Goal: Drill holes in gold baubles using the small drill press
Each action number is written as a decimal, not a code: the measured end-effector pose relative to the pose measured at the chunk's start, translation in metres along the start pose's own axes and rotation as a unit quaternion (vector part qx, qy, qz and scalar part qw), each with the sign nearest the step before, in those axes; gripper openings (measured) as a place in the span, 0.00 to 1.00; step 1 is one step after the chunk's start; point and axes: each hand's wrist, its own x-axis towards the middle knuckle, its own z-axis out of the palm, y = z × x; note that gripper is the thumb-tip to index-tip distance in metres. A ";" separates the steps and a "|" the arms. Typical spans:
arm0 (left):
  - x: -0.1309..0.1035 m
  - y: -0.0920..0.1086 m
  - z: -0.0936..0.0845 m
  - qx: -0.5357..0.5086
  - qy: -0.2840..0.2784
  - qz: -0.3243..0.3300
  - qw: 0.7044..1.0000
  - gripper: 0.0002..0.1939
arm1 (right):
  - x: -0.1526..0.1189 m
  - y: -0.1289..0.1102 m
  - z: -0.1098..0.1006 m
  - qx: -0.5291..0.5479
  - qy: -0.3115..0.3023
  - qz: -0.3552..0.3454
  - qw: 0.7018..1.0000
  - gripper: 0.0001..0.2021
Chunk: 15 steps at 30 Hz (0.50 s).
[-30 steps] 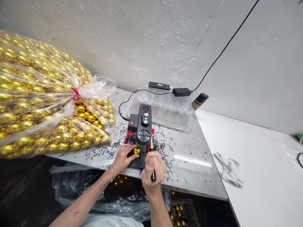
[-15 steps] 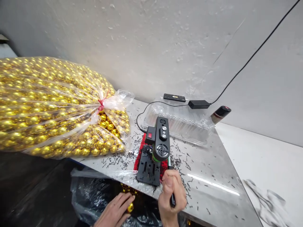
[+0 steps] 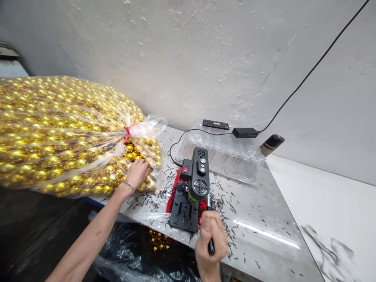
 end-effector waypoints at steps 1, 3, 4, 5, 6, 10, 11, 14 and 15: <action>0.013 0.001 0.001 -0.004 -0.010 -0.001 1.000 0.11 | 0.000 0.000 0.000 0.002 -0.002 0.000 1.000 0.15; 0.030 0.004 0.007 -0.017 -0.030 -0.007 0.999 0.10 | -0.001 0.001 0.000 0.005 -0.004 0.000 1.000 0.15; 0.034 0.006 0.011 -0.026 -0.036 -0.009 0.999 0.11 | -0.002 0.002 0.000 0.004 -0.005 -0.001 1.000 0.15; 0.037 0.007 0.014 -0.037 -0.039 -0.011 0.998 0.12 | -0.003 0.002 0.000 0.002 -0.006 -0.001 1.000 0.15; 0.037 0.007 0.016 -0.050 -0.038 -0.012 0.998 0.12 | -0.003 0.002 0.000 -0.001 -0.007 -0.002 1.000 0.15; 0.025 0.002 0.010 -0.114 -0.013 0.003 0.993 0.09 | -0.004 0.003 -0.002 -0.002 -0.011 0.002 1.000 0.15; 0.019 -0.001 0.005 -0.131 -0.007 0.005 0.991 0.11 | -0.005 0.003 -0.002 -0.001 -0.011 0.002 1.000 0.15; -0.006 -0.008 -0.007 -0.215 0.002 -0.003 0.977 0.18 | -0.006 0.004 -0.001 0.000 -0.009 0.002 1.000 0.15; -0.017 -0.008 -0.009 -0.294 -0.001 -0.016 0.956 0.20 | -0.006 0.004 -0.001 0.001 -0.007 0.004 1.000 0.15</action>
